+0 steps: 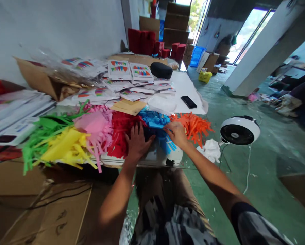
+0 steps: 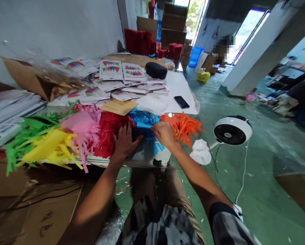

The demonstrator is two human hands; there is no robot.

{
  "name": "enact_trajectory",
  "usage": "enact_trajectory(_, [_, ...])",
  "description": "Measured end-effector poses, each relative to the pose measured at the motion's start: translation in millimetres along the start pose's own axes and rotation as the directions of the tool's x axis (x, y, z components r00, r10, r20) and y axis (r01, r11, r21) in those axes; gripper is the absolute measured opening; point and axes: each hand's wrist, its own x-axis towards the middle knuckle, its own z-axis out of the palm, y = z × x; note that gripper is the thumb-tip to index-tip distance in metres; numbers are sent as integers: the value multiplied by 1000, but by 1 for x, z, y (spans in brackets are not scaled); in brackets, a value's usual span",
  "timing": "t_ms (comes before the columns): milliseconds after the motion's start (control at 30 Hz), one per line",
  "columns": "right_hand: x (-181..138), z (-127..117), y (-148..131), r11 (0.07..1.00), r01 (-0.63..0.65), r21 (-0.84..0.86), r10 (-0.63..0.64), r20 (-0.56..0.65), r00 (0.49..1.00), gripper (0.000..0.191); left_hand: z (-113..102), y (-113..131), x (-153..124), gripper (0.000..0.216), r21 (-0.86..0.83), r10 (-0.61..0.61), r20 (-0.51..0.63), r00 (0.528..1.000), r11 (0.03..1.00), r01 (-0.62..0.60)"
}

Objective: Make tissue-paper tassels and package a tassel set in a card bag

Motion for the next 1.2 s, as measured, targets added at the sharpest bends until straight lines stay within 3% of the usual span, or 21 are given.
enact_trajectory(233, [-18, 12, -4, 981, -101, -166, 113, 65, 991, 31, -1, 2, 4, 100, 6, 24, 1, 1000, 1000, -24])
enact_trajectory(367, [-15, 13, 0, 983, -87, -163, 100, 75, 992, 33, -4, 5, 6, 100, 14, 2, 54, 999, 1000, -3])
enact_trajectory(733, [-11, 21, -7, 980, -55, -193, 75, 100, 992, 32, -7, 4, 4, 96, -13, 27, 50, 998, 1000, -26])
enact_trajectory(1000, [-13, 14, -10, 975, -62, -212, 96, 156, 983, 31, -4, 2, 8, 96, -3, 9, 33, 999, 1000, -9])
enact_trajectory(1200, [-13, 16, -7, 978, -59, -200, 87, 134, 987, 32, -3, 1, 8, 96, 6, 58, -19, 998, 998, -58])
